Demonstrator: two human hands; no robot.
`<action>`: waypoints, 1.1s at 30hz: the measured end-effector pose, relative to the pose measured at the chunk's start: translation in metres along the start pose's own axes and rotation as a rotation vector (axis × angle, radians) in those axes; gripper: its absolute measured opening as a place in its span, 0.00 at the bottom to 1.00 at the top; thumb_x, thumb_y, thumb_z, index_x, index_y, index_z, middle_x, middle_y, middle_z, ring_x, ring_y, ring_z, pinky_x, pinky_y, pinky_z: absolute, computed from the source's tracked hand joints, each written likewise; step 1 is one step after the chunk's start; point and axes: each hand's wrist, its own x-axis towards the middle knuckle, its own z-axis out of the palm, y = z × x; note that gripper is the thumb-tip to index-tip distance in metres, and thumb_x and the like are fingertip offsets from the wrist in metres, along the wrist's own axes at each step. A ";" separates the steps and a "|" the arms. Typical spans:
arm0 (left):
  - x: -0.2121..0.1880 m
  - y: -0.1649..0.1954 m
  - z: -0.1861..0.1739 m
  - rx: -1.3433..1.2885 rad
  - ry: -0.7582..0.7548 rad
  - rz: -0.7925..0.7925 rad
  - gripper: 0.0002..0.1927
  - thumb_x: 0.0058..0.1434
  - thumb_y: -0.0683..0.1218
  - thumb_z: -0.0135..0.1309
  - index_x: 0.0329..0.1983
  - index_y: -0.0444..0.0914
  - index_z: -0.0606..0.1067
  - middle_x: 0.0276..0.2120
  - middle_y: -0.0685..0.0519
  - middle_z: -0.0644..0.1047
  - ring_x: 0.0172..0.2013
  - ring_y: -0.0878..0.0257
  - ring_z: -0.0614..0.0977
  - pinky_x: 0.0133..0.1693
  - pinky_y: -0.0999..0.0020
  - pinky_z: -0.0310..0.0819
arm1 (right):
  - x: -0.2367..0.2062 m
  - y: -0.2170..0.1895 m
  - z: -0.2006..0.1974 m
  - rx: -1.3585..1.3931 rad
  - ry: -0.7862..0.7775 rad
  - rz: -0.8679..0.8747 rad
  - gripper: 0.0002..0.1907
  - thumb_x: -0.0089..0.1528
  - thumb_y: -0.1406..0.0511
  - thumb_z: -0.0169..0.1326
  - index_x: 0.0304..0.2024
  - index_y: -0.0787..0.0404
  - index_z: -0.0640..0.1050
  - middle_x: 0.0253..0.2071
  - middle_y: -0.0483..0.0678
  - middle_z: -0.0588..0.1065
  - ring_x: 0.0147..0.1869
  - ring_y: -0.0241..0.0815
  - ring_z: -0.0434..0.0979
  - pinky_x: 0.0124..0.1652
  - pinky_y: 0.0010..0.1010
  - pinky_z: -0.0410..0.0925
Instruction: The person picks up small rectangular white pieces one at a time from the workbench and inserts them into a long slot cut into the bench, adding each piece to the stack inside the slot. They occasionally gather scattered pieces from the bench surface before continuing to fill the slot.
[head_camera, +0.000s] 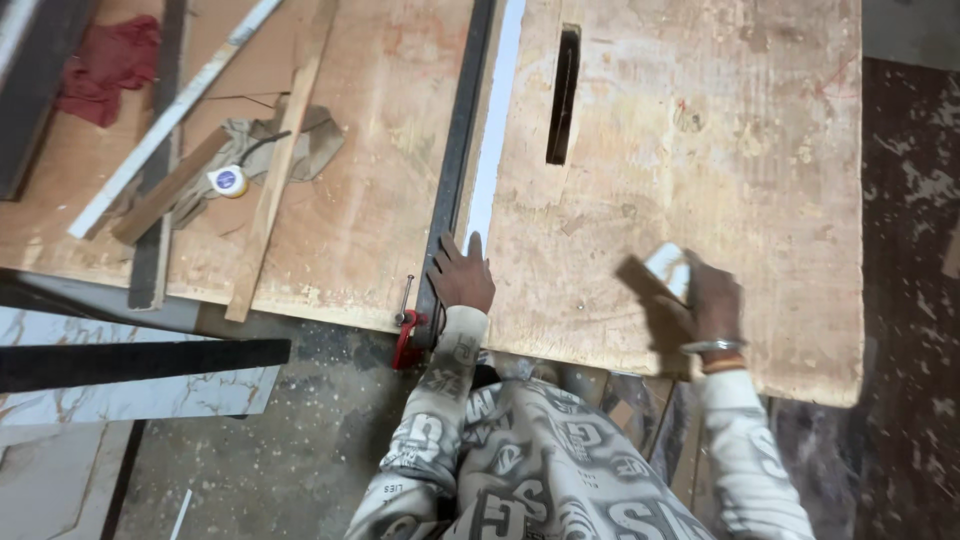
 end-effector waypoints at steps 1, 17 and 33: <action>0.001 0.000 -0.004 0.001 0.015 0.003 0.32 0.60 0.57 0.59 0.68 0.51 0.66 0.69 0.36 0.62 0.56 0.41 0.72 0.51 0.42 0.65 | -0.001 -0.018 -0.005 0.070 0.114 -0.133 0.51 0.50 0.47 0.70 0.72 0.55 0.68 0.44 0.58 0.78 0.49 0.59 0.77 0.51 0.47 0.69; 0.018 0.000 -0.018 -0.236 0.192 0.381 0.35 0.67 0.48 0.58 0.72 0.35 0.57 0.69 0.43 0.66 0.71 0.48 0.66 0.71 0.51 0.58 | 0.084 -0.232 0.064 0.081 0.181 -0.719 0.35 0.52 0.53 0.67 0.60 0.52 0.75 0.53 0.46 0.77 0.55 0.49 0.72 0.55 0.41 0.63; 0.015 -0.006 0.003 -0.043 0.068 0.385 0.34 0.65 0.39 0.47 0.75 0.34 0.57 0.75 0.40 0.58 0.75 0.49 0.56 0.74 0.50 0.44 | 0.018 -0.166 0.066 0.415 0.203 -0.426 0.32 0.61 0.56 0.62 0.65 0.59 0.72 0.55 0.58 0.73 0.59 0.58 0.70 0.60 0.45 0.64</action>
